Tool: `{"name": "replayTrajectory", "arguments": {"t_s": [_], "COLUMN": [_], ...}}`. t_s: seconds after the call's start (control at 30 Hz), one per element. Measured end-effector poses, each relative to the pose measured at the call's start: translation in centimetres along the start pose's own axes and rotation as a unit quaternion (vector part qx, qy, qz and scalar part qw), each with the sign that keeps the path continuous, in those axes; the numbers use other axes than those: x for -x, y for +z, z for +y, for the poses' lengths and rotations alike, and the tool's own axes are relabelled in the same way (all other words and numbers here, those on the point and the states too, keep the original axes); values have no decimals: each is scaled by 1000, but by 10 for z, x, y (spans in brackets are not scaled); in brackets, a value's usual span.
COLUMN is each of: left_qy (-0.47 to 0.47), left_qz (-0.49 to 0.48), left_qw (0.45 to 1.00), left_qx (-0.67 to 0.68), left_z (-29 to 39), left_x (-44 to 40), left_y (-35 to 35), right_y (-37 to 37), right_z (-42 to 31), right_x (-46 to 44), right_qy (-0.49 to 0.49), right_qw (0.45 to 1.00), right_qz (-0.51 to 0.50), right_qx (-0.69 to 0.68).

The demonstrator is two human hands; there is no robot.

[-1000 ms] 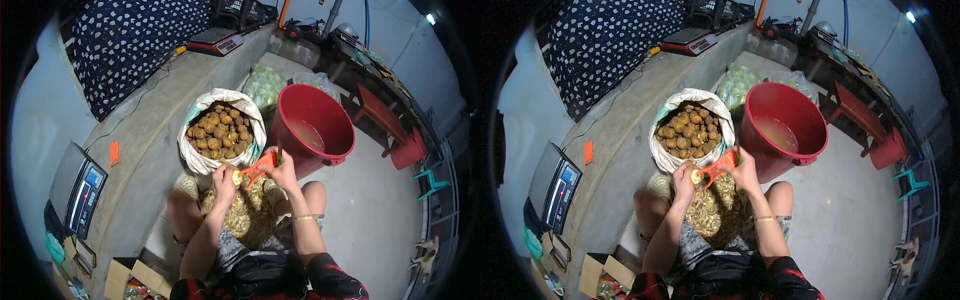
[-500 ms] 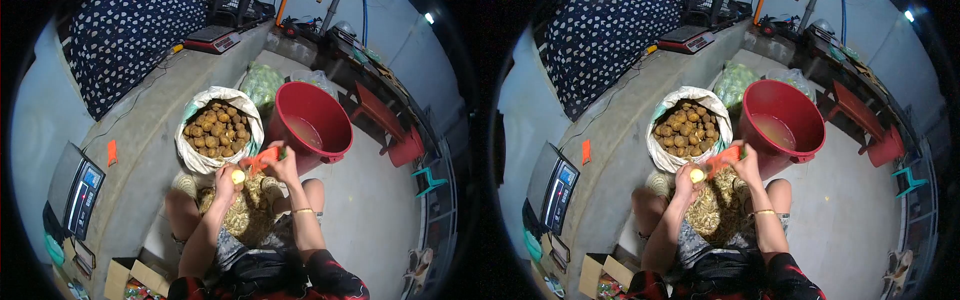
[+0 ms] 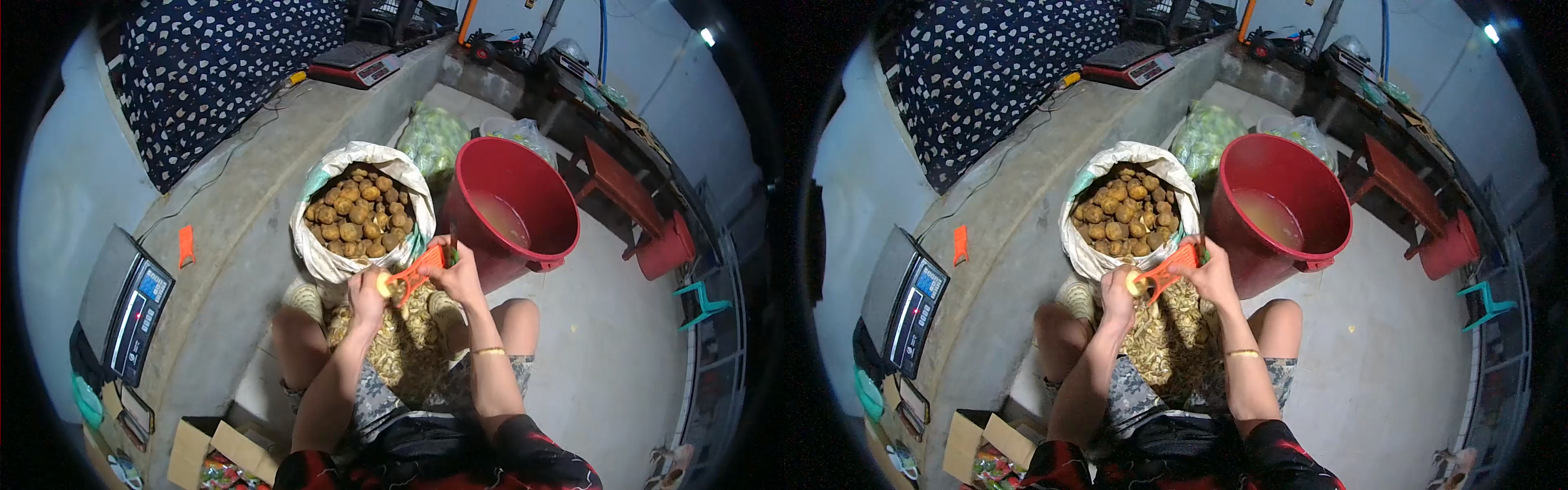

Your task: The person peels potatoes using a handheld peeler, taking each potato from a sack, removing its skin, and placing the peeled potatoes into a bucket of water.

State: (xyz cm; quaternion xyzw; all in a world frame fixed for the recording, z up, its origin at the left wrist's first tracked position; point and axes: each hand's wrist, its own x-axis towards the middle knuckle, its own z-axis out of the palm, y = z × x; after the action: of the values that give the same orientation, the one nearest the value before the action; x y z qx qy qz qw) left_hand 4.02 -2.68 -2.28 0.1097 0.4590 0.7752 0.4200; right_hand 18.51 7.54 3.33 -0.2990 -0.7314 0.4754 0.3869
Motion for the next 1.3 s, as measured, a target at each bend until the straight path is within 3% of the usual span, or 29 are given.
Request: {"name": "replayTrajectory", "arguments": {"t_s": [0.03,0.07,0.1,0.17,0.23,0.27,0.3,0.37,0.43,0.5,0.57,0.6,0.63,0.67,0.77,0.8,0.83,0.9,0.97,1.03,1.1,1.13,1.2,1.3], "left_qy": [38,-50,-49,129,136,155,176,181,216,221,225,141,55,14,56,-64,-63,-190,-205,-198,-200,-217,-257,-291], "left_qz": [-6,-15,-16,-35,-48,-65,-80,-68,-58,-68,-81,-58,-34,51,9,27,27,-16,-30,18,-7,-24,-114,-97], "left_qw": [999,999,999,980,967,959,950,949,938,931,925,974,997,999,997,997,997,979,976,980,979,974,956,945], "left_qx": [-25,-9,-10,-148,-211,-228,-245,-247,-263,-283,-295,-168,-39,10,-56,-31,-32,76,68,1,31,55,84,116], "left_z": [9,21,17,5,25,25,25,26,26,33,26,15,3,-19,-17,0,7,16,12,17,10,12,11,4], "left_x": [4,11,7,-1,12,13,13,12,13,22,26,17,5,-6,0,8,15,15,11,20,15,15,15,8], "left_y": [5,2,0,-4,5,6,6,7,9,15,17,14,9,3,9,17,17,18,21,31,25,24,13,12], "right_y": [-2,-8,-13,-17,-13,-16,-20,-32,-22,-18,-26,-34,-35,-29,-18,-22,-25,-31,-20,-22,-39,-46,-60,-74], "right_z": [4,9,6,1,-18,3,-5,3,-17,-18,-10,0,-9,-15,-8,-9,-10,-11,-11,-8,10,12,7,-12], "right_x": [-6,-10,-14,-10,-4,-9,-12,-16,-7,-7,-11,-13,-10,-5,0,-5,-7,-4,7,8,-3,-3,2,6], "right_qy": [8,35,62,9,37,-15,49,63,29,-6,31,13,31,9,1,8,17,12,-77,-60,-19,-11,-5,3], "right_qw": [999,996,991,999,996,999,999,998,996,998,998,999,997,999,999,1000,997,996,997,997,989,988,992,994], "right_qz": [46,77,108,25,-79,-37,19,11,-55,-58,43,41,25,-2,-35,21,76,78,17,6,140,151,126,110], "right_qx": [23,-17,-56,-25,-33,17,-9,-22,-56,-33,30,2,-59,-50,6,11,14,-51,12,42,49,-2,1,-4]}}
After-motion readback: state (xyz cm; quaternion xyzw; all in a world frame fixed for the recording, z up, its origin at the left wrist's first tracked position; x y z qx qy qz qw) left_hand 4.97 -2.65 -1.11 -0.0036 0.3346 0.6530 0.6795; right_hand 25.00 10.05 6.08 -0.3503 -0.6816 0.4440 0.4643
